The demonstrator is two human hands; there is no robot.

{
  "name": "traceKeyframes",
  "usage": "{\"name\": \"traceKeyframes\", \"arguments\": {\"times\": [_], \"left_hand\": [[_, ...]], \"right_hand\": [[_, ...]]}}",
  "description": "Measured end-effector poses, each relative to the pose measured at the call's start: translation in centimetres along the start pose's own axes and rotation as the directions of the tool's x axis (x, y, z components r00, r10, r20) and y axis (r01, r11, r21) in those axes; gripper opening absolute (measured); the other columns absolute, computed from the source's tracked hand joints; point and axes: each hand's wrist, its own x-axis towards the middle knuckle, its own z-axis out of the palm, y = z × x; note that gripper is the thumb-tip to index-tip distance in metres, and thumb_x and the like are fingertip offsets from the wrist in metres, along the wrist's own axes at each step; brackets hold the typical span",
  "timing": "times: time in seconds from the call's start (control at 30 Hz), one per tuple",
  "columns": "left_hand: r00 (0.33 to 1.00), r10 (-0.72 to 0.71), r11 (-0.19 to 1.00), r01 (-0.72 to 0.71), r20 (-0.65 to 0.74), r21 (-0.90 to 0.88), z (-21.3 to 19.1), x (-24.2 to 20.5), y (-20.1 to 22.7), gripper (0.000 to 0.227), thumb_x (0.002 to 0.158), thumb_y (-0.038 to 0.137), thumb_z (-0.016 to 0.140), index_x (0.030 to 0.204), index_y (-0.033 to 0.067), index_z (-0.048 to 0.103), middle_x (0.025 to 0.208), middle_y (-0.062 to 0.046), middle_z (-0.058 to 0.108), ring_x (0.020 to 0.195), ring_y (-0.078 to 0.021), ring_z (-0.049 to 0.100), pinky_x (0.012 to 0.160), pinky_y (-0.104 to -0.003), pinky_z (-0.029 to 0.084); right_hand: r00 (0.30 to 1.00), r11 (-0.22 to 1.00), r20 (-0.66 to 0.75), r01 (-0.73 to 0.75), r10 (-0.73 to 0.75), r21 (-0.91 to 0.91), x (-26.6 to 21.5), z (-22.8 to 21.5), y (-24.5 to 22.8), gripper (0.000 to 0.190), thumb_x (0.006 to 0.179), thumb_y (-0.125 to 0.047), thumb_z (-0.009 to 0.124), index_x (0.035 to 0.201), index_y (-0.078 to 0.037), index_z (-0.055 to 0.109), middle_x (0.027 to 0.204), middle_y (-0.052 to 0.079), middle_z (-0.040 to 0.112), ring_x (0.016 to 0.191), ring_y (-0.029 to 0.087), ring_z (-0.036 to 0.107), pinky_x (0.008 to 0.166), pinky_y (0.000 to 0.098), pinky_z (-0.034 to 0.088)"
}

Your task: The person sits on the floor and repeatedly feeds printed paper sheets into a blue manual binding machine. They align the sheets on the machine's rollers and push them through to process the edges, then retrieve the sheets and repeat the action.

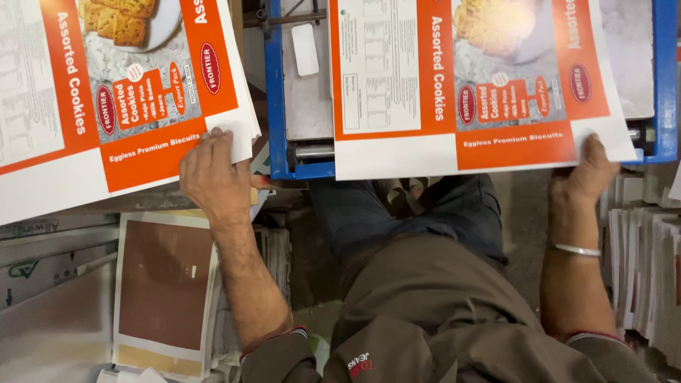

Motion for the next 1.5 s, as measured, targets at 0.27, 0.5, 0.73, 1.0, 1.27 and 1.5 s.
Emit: {"name": "traceKeyframes", "arguments": {"times": [0.27, 0.5, 0.73, 1.0, 1.27, 1.5], "left_hand": [[0.998, 0.066, 0.997, -0.067, 0.009, 0.037, -2.2, 1.8, 1.9, 0.038, 0.087, 0.018, 0.086, 0.120, 0.0057, 0.072, 0.120, -0.010, 0.071, 0.112, -0.0295, 0.065, 0.098, -0.043, 0.050], [0.990, 0.068, 0.947, -0.025, 0.125, -0.321, -5.3, 3.5, -3.5, 0.032, 0.094, -0.001, 0.071, 0.126, -0.0001, 0.070, 0.134, -0.015, 0.071, 0.125, -0.0355, 0.066, 0.112, -0.045, 0.050], [1.000, -0.001, 0.945, -0.007, -0.026, -0.328, -3.0, 3.0, 3.4, 0.045, 0.090, -0.001, 0.061, 0.135, -0.0043, 0.065, 0.137, -0.022, 0.066, 0.126, -0.0406, 0.061, 0.110, -0.050, 0.044], [0.883, 0.359, 0.795, -0.121, 0.301, -0.594, -4.3, 1.8, 21.9, 0.059, 0.081, 0.037, 0.076, 0.124, -0.0002, 0.063, 0.129, -0.018, 0.062, 0.131, -0.0359, 0.052, 0.115, -0.066, 0.031], [0.646, 0.654, -0.579, 0.094, -0.393, -0.810, -11.8, 0.4, 22.4, 0.079, 0.104, 0.067, 0.046, 0.156, 0.0087, 0.031, 0.161, -0.012, 0.034, 0.148, -0.0293, 0.032, 0.128, -0.042, 0.024], [0.524, 0.481, -0.865, 0.155, -0.702, -0.477, -11.2, -0.4, 26.9, 0.092, 0.099, 0.076, 0.040, 0.150, 0.0007, 0.029, 0.156, -0.028, 0.026, 0.148, -0.0463, 0.027, 0.122, -0.056, 0.022]], "right_hand": [[0.946, 0.945, -0.039, -0.323, 0.321, -0.049, 1.6, -3.1, 5.7, 0.023, 0.113, -0.013, 0.051, 0.131, 0.001, 0.050, 0.115, 0.011, 0.064, 0.100, 0.027, 0.068, 0.085, 0.0410, 0.062], [0.890, 0.880, 0.062, -0.434, 0.453, -0.194, -3.7, 3.8, 2.4, 0.037, 0.112, -0.019, 0.051, 0.139, 0.006, 0.049, 0.120, 0.018, 0.067, 0.107, 0.029, 0.072, 0.091, 0.0387, 0.063], [0.762, 0.839, 0.360, -0.442, 0.538, -0.319, -7.1, 11.6, 1.7, 0.044, 0.107, -0.020, 0.053, 0.142, 0.007, 0.048, 0.128, 0.022, 0.065, 0.111, 0.032, 0.071, 0.090, 0.0400, 0.063], [0.599, 0.711, 0.385, -0.619, 0.702, -0.333, -10.5, 18.2, 2.9, 0.049, 0.103, -0.024, 0.057, 0.145, 0.000, 0.051, 0.129, 0.019, 0.065, 0.103, 0.034, 0.069, 0.069, 0.0399, 0.052], [0.926, 0.965, 0.277, -0.263, 0.256, -0.013, -3.3, 11.4, -0.5, 0.048, 0.104, 0.000, 0.052, 0.152, 0.001, 0.046, 0.149, 0.014, 0.058, 0.138, 0.028, 0.060, 0.122, 0.0433, 0.051], [0.992, 0.989, 0.018, -0.129, 0.128, 0.070, 2.7, -1.8, 0.6, 0.046, 0.100, 0.008, 0.048, 0.145, 0.004, 0.050, 0.142, 0.017, 0.063, 0.132, 0.033, 0.067, 0.116, 0.0480, 0.059]]}}
